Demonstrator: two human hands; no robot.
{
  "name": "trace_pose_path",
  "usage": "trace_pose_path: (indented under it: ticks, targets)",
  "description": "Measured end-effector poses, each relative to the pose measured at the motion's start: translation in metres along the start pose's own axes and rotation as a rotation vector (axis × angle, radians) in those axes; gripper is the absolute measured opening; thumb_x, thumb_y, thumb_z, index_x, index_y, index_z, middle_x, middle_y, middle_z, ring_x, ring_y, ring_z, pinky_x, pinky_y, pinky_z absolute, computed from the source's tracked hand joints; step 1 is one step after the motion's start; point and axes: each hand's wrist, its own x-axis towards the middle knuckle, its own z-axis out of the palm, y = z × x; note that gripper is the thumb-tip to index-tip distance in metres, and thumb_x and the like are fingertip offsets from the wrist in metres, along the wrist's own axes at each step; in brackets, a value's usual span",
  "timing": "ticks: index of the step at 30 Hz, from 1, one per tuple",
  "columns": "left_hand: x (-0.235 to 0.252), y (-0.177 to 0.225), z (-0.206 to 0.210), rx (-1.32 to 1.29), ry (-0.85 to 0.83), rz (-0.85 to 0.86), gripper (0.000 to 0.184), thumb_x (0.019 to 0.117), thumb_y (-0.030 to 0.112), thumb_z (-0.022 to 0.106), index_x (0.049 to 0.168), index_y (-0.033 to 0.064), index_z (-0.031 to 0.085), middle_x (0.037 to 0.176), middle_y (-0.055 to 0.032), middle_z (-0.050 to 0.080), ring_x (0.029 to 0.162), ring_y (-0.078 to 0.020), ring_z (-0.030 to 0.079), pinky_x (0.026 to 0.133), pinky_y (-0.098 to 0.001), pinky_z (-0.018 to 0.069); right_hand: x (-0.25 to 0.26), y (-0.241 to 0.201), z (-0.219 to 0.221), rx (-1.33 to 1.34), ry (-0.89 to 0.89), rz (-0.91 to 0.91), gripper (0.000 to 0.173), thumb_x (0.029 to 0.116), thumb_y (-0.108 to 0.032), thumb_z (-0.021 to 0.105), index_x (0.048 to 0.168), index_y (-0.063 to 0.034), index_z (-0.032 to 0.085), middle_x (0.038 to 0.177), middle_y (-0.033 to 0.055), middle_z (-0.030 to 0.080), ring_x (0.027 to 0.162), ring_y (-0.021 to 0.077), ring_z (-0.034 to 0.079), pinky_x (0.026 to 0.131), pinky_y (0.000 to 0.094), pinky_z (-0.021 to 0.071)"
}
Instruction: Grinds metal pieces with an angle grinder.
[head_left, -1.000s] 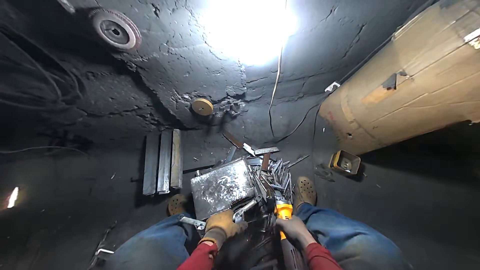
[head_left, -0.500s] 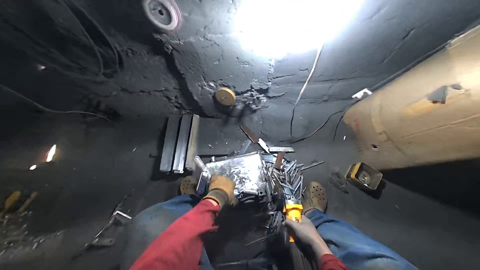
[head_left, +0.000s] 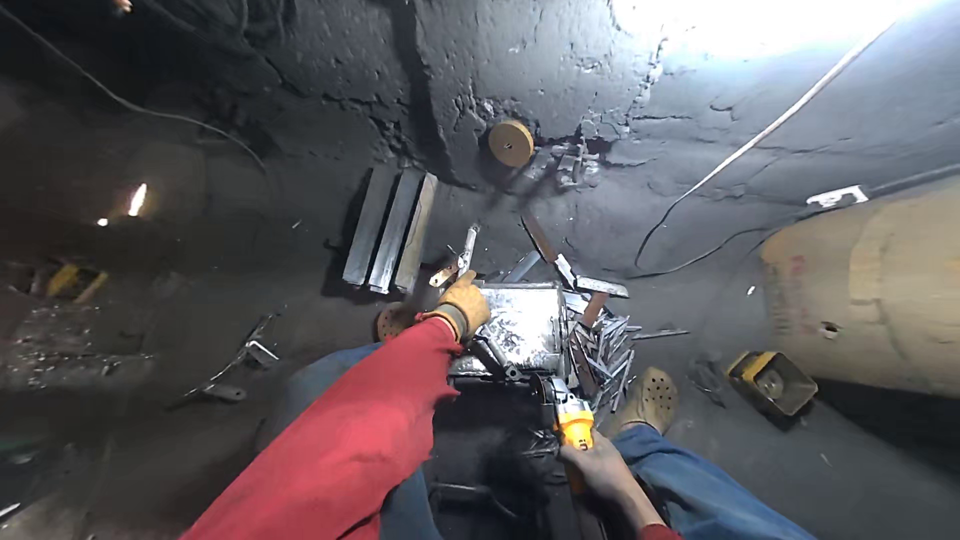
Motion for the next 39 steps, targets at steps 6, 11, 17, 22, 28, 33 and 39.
trace_pose_path:
  ticks: [6, 11, 17, 22, 28, 33, 39]
  targets:
    - [0.008, -0.005, 0.002, 0.004, 0.011, 0.046, 0.017, 0.0838, 0.028, 0.078, 0.099, 0.0198, 0.078, 0.103, -0.0060, 0.075, 0.110, -0.0311, 0.067, 0.126, -0.0616, 0.0200, 0.006, -0.004, 0.005, -0.030, -0.023, 0.033, 0.067, 0.0717, -0.048, 0.082, 0.124, -0.0115, 0.063, 0.102, 0.0083, 0.073, 0.095, 0.0230, 0.072, 0.088, 0.0506, 0.0585]
    - [0.012, -0.004, 0.002, 0.011, 0.009, 0.051, 0.014, 0.0876, 0.026, 0.074, 0.101, 0.0229, 0.078, 0.105, -0.0051, 0.075, 0.114, -0.0307, 0.065, 0.126, -0.0604, 0.0176, 0.009, -0.004, 0.008, -0.039, -0.037, 0.034, 0.070, 0.0715, -0.049, 0.081, 0.127, -0.0118, 0.062, 0.105, 0.0084, 0.074, 0.098, 0.0236, 0.072, 0.090, 0.0524, 0.0582]
    - [0.011, -0.004, 0.005, 0.018, 0.046, 0.043, 0.013, 0.0866, 0.026, 0.075, 0.099, 0.0228, 0.078, 0.101, -0.0048, 0.075, 0.109, -0.0299, 0.067, 0.125, -0.0603, 0.0196, 0.013, -0.005, 0.012, -0.061, -0.040, 0.050, 0.069, 0.0708, -0.050, 0.082, 0.126, -0.0127, 0.062, 0.103, 0.0075, 0.074, 0.097, 0.0234, 0.073, 0.088, 0.0523, 0.0587]
    - [0.011, -0.005, 0.007, 0.007, 0.062, 0.053, 0.015, 0.0861, 0.026, 0.076, 0.100, 0.0229, 0.078, 0.104, -0.0051, 0.074, 0.112, -0.0307, 0.066, 0.127, -0.0600, 0.0170, 0.012, -0.009, 0.012, -0.061, -0.042, 0.063, 0.068, 0.0721, -0.049, 0.082, 0.126, -0.0127, 0.063, 0.105, 0.0078, 0.074, 0.098, 0.0235, 0.072, 0.090, 0.0523, 0.0582]
    - [0.009, -0.006, 0.006, -0.001, 0.070, 0.068, 0.026, 0.0783, 0.036, 0.082, 0.099, 0.0220, 0.078, 0.103, -0.0052, 0.074, 0.110, -0.0308, 0.066, 0.126, -0.0613, 0.0180, 0.011, -0.016, 0.009, -0.055, -0.049, 0.043, 0.069, 0.0751, -0.048, 0.082, 0.128, -0.0091, 0.062, 0.108, 0.0108, 0.073, 0.102, 0.0247, 0.071, 0.093, 0.0521, 0.0566]
    - [0.010, -0.007, 0.007, 0.001, 0.074, 0.078, 0.032, 0.0754, 0.044, 0.082, 0.099, 0.0232, 0.077, 0.104, -0.0035, 0.074, 0.112, -0.0298, 0.066, 0.127, -0.0605, 0.0154, 0.008, -0.026, 0.009, -0.014, -0.035, 0.051, 0.068, 0.0770, -0.046, 0.081, 0.129, -0.0076, 0.061, 0.109, 0.0112, 0.073, 0.102, 0.0241, 0.071, 0.094, 0.0503, 0.0563]
    - [0.008, -0.009, 0.009, -0.068, 0.086, 0.088, 0.038, 0.0775, 0.045, 0.083, 0.107, 0.0214, 0.077, 0.111, -0.0071, 0.073, 0.118, -0.0328, 0.063, 0.128, -0.0618, 0.0120, 0.010, -0.027, 0.011, 0.038, -0.027, 0.076, 0.064, 0.0776, -0.042, 0.082, 0.127, -0.0064, 0.063, 0.107, 0.0123, 0.073, 0.100, 0.0251, 0.071, 0.092, 0.0505, 0.0574]
